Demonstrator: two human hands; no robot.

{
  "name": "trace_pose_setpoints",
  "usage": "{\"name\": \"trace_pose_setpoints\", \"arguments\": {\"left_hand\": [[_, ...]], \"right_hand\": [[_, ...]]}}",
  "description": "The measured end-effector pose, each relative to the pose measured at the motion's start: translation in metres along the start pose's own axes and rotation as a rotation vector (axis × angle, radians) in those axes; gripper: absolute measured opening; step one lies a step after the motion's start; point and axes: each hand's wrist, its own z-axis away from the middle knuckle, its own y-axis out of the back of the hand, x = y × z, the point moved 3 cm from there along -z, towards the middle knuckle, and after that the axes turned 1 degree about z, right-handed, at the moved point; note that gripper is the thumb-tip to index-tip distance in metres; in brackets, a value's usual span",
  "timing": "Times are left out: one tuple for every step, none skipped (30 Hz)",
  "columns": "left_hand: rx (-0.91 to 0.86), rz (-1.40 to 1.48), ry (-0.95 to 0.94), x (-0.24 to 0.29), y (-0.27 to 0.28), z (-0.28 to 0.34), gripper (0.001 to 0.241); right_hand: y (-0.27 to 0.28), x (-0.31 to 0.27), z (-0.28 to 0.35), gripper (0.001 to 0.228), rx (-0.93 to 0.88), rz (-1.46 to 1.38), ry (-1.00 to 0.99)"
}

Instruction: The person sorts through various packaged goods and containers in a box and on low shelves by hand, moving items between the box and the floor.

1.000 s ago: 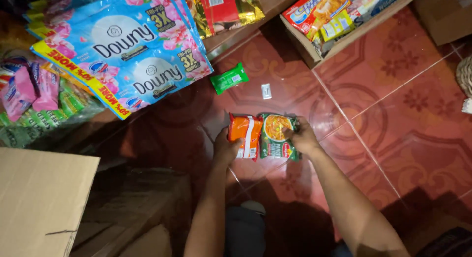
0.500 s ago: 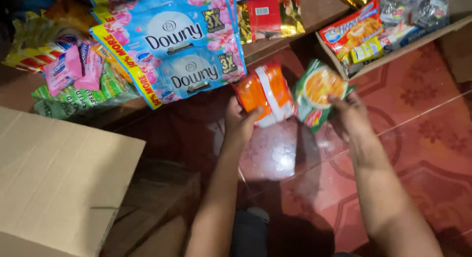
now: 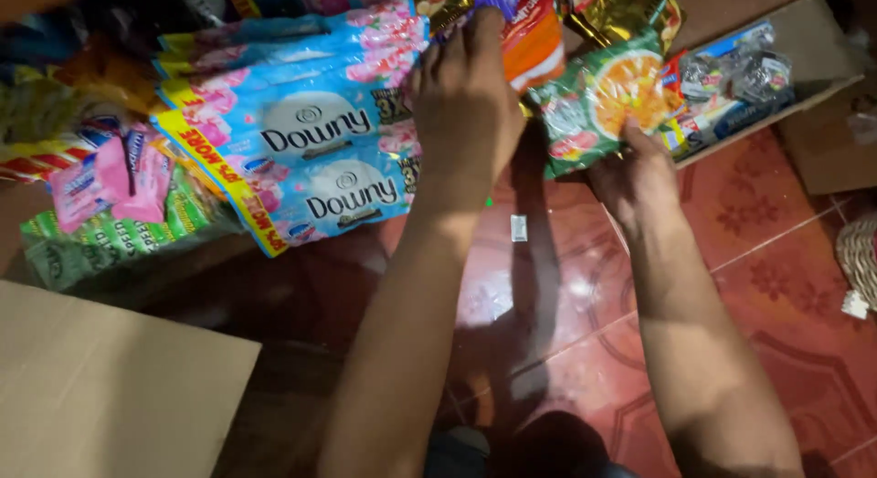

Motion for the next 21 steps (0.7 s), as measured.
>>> {"name": "trace_pose_setpoints", "arguments": {"left_hand": [[0.038, -0.013, -0.043, 0.009, 0.002, -0.005, 0.046], [0.034, -0.007, -0.042, 0.015, 0.007, 0.005, 0.046], [-0.073, 0.096, 0.105, 0.017, 0.009, 0.012, 0.051], [-0.183, 0.198, 0.25, 0.02, 0.01, 0.021, 0.057], [-0.166, 0.192, 0.243, 0.02, 0.003, 0.037, 0.057], [-0.162, 0.29, 0.28, 0.018, -0.006, 0.055, 0.057], [-0.182, 0.384, 0.336, 0.018, -0.011, 0.084, 0.057], [-0.19, 0.373, 0.347, 0.012, -0.018, 0.105, 0.057], [-0.281, 0.517, 0.429, 0.008, -0.029, 0.127, 0.056], [-0.372, 0.659, 0.512, 0.004, -0.041, 0.148, 0.055], [-0.377, 0.659, 0.505, -0.006, -0.05, 0.171, 0.055], [-0.437, 0.797, 0.489, -0.014, -0.059, 0.194, 0.056], [-0.485, 0.928, 0.465, -0.027, -0.068, 0.212, 0.057], [-0.48, 0.92, 0.451, -0.038, -0.063, 0.21, 0.057], [-0.46, 0.818, 0.595, -0.051, -0.055, 0.218, 0.045], [-0.438, 0.711, 0.736, -0.064, -0.045, 0.227, 0.037], [-0.444, 0.71, 0.741, -0.072, -0.03, 0.219, 0.037], [-0.31, 0.484, 0.673, -0.082, -0.008, 0.208, 0.029], [-0.166, 0.26, 0.595, -0.092, 0.012, 0.195, 0.031], [-0.161, 0.259, 0.595, -0.109, 0.016, 0.204, 0.031], [-0.145, 0.347, 0.589, -0.128, 0.016, 0.208, 0.029]], "right_hand": [[-0.001, -0.007, 0.006, 0.044, 0.003, -0.013, 0.0], [0.009, -0.013, 0.021, 0.044, 0.009, -0.012, 0.002], [0.016, -0.02, 0.032, 0.048, -0.029, 0.011, -0.004], [0.023, -0.028, 0.044, 0.052, -0.066, 0.033, -0.009], [0.031, -0.032, 0.053, 0.052, -0.085, 0.032, -0.005], [0.041, -0.033, 0.062, 0.055, -0.109, -0.005, -0.062], [0.057, -0.028, 0.087, 0.06, -0.11, -0.046, -0.138], [0.047, -0.016, 0.098, 0.06, -0.103, -0.052, -0.153], [0.047, -0.006, 0.11, 0.06, 0.167, 0.192, -0.193], [0.045, 0.002, 0.124, 0.061, 0.436, 0.437, -0.234], [0.076, 0.025, 0.123, 0.061, 0.438, 0.429, -0.229], [0.103, 0.051, 0.122, 0.061, 0.3, 0.422, -0.308], [0.126, 0.08, 0.114, 0.061, 0.146, 0.413, -0.382], [0.107, 0.084, 0.113, 0.061, 0.133, 0.407, -0.374], [0.091, 0.091, 0.124, 0.06, 0.114, 0.31, -0.421], [0.074, 0.099, 0.134, 0.059, 0.095, 0.212, -0.467], [0.084, 0.104, 0.141, 0.059, 0.101, 0.21, -0.471], [0.094, 0.109, 0.148, 0.058, 0.088, 0.259, -0.488], [0.101, 0.114, 0.149, 0.056, 0.064, 0.311, -0.499], [0.103, 0.113, 0.158, 0.056, 0.06, 0.313, -0.499], [0.102, 0.115, 0.161, 0.055, -0.011, 0.453, -0.554]]}}
